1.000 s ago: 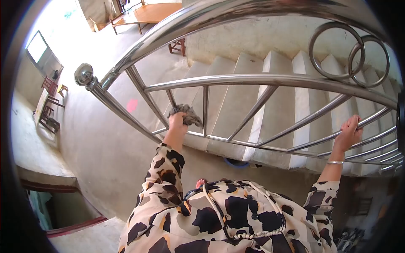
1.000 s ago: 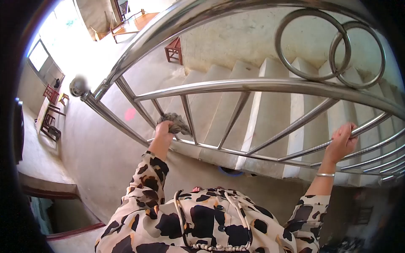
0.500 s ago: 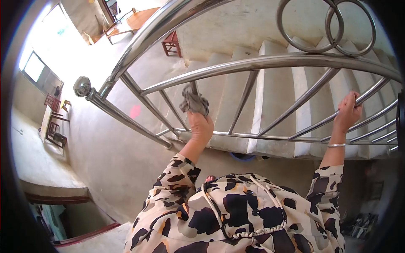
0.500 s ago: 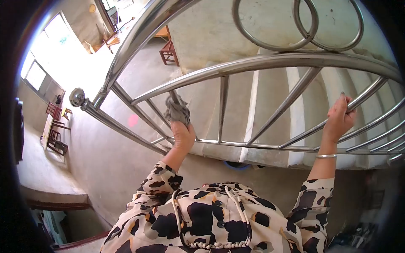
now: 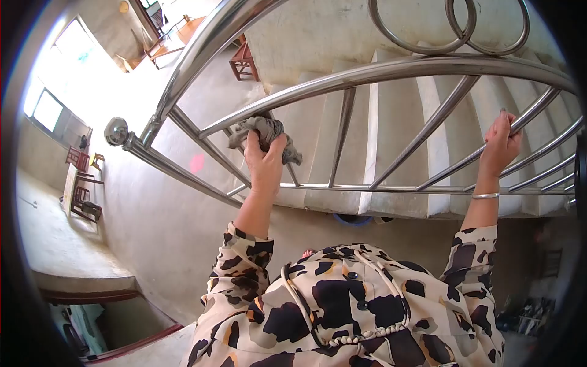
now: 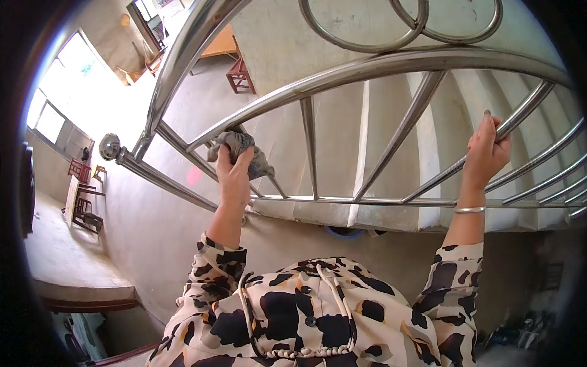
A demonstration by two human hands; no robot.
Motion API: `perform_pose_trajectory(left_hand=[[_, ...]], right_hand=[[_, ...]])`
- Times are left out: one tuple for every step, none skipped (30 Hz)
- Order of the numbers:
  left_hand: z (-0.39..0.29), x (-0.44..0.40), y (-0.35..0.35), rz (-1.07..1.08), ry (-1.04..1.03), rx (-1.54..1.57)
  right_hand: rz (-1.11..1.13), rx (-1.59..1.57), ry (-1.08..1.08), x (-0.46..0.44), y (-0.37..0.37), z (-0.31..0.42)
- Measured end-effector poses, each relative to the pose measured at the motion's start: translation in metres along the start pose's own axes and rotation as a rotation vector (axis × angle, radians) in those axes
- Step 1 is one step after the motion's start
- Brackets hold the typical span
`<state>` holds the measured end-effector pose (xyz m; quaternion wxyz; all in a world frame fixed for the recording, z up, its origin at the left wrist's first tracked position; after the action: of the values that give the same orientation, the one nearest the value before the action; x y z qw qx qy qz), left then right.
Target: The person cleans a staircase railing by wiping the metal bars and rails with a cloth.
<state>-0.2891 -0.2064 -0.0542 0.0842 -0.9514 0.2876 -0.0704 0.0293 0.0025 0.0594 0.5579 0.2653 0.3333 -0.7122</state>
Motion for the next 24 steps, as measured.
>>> perform_pose_trajectory(left_hand=[[0.011,-0.005,0.000,0.001,0.002,-0.003],[0.029,-0.014,0.003,-0.103,-0.198,-0.209],[0.047,-0.021,0.007,-0.206,-0.400,-0.416],[0.067,-0.029,0.011,-0.199,-0.298,-0.394],[0.086,-0.032,0.016,-0.194,-0.295,-0.398],[0.108,-0.034,0.020,-0.223,-0.171,-0.493],[0.130,-0.037,0.025,-0.250,-0.047,-0.585],[0.158,-0.040,0.030,-0.242,-0.046,-0.584],[0.189,-0.045,0.038,-0.281,0.070,-0.635],[0.198,-0.044,0.040,-0.319,0.187,-0.685],[0.203,-0.047,0.042,-0.310,0.189,-0.681],[0.204,-0.048,0.042,-0.163,0.507,-0.291],[0.205,-0.048,0.036,-0.006,0.806,0.110],[0.214,-0.057,0.033,-0.086,0.805,0.244],[0.200,-0.056,0.026,-0.082,0.804,0.244],[0.171,-0.049,0.018,-0.098,0.841,0.317],[0.145,-0.041,0.012,-0.116,0.876,0.386],[0.125,-0.039,0.011,-0.081,0.823,0.411],[0.106,-0.039,0.013,0.011,0.794,0.506],[0.087,-0.038,0.013,0.101,0.767,0.598],[0.060,-0.031,0.010,0.118,0.642,0.619],[0.037,-0.025,0.006,0.146,0.589,0.609],[0.024,-0.022,0.005,0.174,0.534,0.603],[0.026,-0.018,0.003,0.171,0.535,0.602]], right_hand=[[-0.004,0.000,0.011,-0.001,0.000,0.000],[-0.005,0.000,0.007,-0.002,0.000,-0.001],[-0.013,-0.020,0.014,-0.002,0.000,-0.002],[-0.021,-0.037,0.020,-0.001,0.001,-0.003],[-0.023,-0.031,0.016,0.000,0.002,-0.004],[-0.007,-0.047,0.018,0.000,0.003,-0.005],[0.008,-0.062,0.024,-0.001,0.003,-0.006],[0.005,-0.055,0.026,-0.002,0.003,-0.007],[-0.003,-0.073,0.013,-0.002,0.003,-0.009],[-0.010,-0.091,0.001,-0.001,0.003,-0.010],[-0.011,-0.083,0.007,-0.001,0.004,-0.010],[-0.001,-0.086,0.010,-0.001,0.004,-0.010],[0.009,-0.090,0.014,-0.001,0.004,-0.011],[0.016,-0.094,0.031,-0.002,0.004,-0.011],[0.014,-0.093,0.035,-0.002,0.004,-0.012],[0.023,-0.106,0.028,-0.002,0.004,-0.012],[0.030,-0.119,0.018,-0.002,0.005,-0.012],[0.026,-0.119,0.013,-0.002,0.004,-0.013],[0.024,-0.110,0.017,-0.002,0.004,-0.012],[0.023,-0.099,0.018,-0.002,0.004,-0.011],[0.021,-0.094,0.007,-0.001,0.004,-0.010],[0.019,-0.085,0.015,-0.001,0.004,-0.009],[0.019,-0.079,0.026,-0.001,0.004,-0.008],[0.021,-0.079,0.024,-0.001,0.004,-0.009]])
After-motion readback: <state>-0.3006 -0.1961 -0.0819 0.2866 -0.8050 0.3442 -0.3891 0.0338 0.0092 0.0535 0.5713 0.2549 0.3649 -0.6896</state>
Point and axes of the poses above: each hand's wrist, its own x-axis away from the middle knuckle, its own y-axis out of the back of the hand, z = x × y, the point moved 2 cm from there along -x, towards the middle knuckle, and after that the axes turned 12 degrees about y, right-handed, at the moved point
